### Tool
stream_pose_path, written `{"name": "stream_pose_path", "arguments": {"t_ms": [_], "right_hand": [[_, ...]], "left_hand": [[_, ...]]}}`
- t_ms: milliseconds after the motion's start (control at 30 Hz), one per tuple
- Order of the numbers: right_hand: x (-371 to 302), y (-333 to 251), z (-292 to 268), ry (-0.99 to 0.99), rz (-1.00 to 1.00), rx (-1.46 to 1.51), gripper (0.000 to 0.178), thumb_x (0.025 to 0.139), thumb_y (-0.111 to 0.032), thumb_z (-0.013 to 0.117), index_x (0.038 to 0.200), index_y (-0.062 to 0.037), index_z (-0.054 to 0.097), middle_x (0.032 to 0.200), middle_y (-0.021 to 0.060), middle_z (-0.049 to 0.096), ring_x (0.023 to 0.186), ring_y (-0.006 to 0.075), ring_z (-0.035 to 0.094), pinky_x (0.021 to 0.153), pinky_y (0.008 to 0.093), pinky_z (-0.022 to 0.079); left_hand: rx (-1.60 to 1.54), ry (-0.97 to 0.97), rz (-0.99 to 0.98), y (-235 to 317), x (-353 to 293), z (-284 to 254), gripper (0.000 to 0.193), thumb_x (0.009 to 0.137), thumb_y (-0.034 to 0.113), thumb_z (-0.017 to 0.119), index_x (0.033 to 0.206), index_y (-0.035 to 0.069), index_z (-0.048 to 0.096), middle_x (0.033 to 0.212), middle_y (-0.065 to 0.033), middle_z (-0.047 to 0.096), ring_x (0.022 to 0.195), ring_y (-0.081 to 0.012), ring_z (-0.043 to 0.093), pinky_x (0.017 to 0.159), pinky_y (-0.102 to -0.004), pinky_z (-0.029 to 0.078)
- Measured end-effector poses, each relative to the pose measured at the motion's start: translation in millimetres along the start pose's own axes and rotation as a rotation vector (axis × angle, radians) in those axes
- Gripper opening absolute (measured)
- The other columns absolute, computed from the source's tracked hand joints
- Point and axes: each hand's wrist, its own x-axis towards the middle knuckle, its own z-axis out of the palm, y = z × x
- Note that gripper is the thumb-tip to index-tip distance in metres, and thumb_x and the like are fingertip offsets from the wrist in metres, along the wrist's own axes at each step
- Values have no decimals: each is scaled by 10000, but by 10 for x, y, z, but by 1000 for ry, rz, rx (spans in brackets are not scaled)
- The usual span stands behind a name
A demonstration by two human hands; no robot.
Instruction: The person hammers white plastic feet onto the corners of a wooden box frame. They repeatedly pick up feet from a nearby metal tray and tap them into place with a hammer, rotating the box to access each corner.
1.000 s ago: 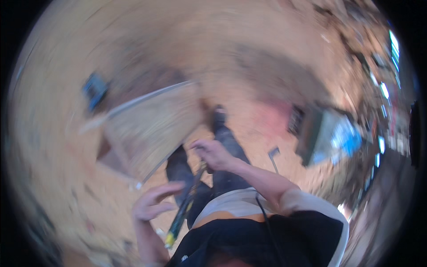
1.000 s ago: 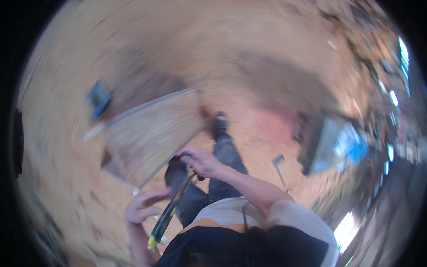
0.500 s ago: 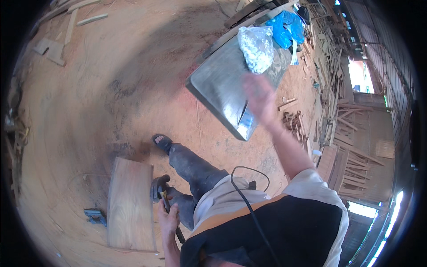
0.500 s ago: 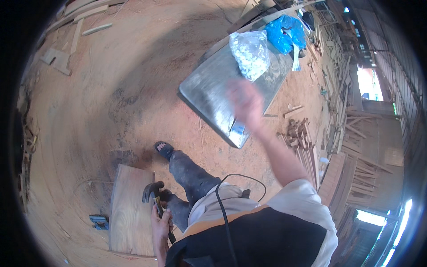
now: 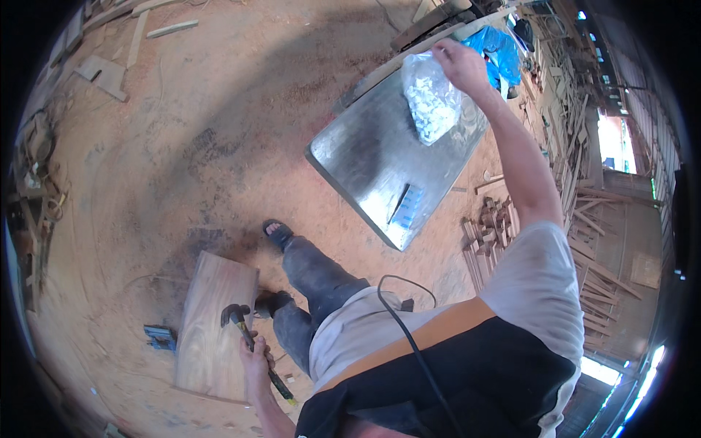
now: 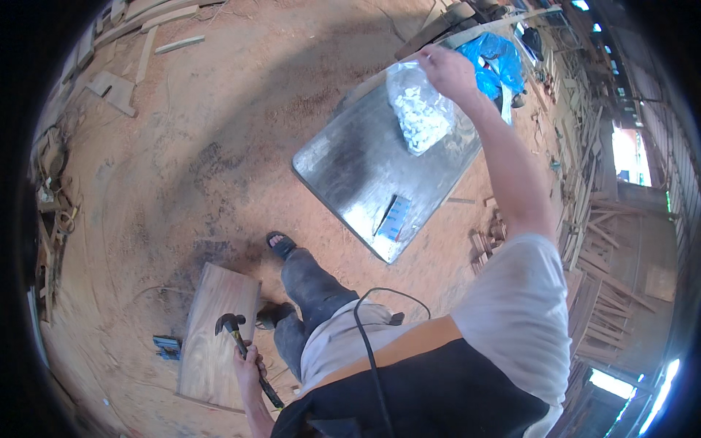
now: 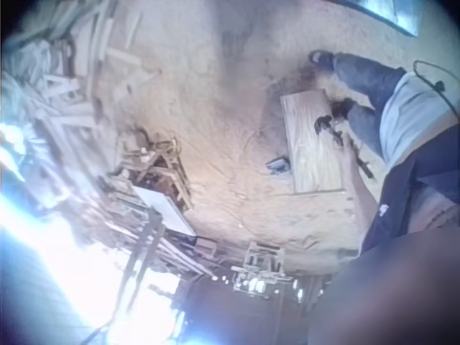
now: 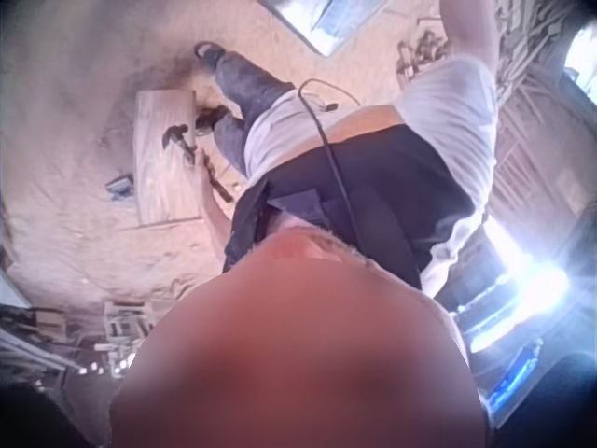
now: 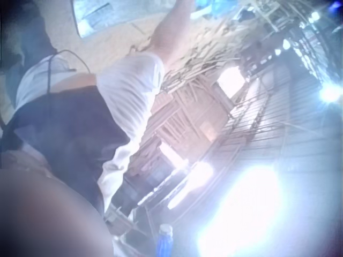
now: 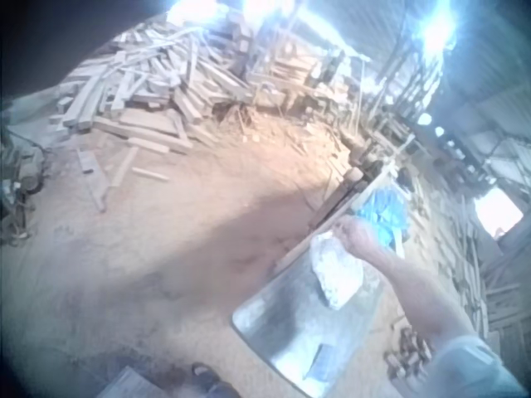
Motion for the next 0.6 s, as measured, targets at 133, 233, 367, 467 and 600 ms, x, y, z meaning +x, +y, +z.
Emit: {"name": "stream_pose_path", "arguments": {"t_ms": [133,233,367,467,600], "right_hand": [[0,168,33,-338,-139,-108,365,1030,-370,570,1222,-103,728,1125,178,745,1069,384,691,920,483,542],[-57,313,147,-459,120,33,396,1042,-372,552,1289,-99,698,1255,185,712,1164,398,661,988,478,521],[22,513,302,87,280,342,447,1061,-379,528,1327,-43,655,1398,191,644,1289,396,602,1064,451,479],[152,639,269,-455,191,306,481,1065,-382,542,1379,-22,592,1316,206,676,1085,342,711,973,431,529],[55,602,215,-387,582,964,439,1077,-392,538,1245,-9,670,1048,144,729,894,263,735,819,392,584]], "left_hand": [[-27,53,-24,-212,-76,-51,249,1037,112,604,1264,79,505,735,-17,531,492,-77,483,403,-241,377],[-53,63,-17,-340,-195,-88,231,1039,106,596,1248,75,504,734,-15,529,494,-77,486,401,-243,378],[-98,83,-2,-463,-357,-80,219,1039,111,602,1233,82,506,737,-17,533,503,-80,493,409,-243,396],[-147,131,-37,-516,-435,-38,220,1037,118,608,1231,87,507,740,-21,538,504,-86,502,409,-246,409],[-210,169,-44,-569,-501,5,215,1038,125,610,1223,88,508,747,-29,552,504,-97,521,406,-252,421]]}}
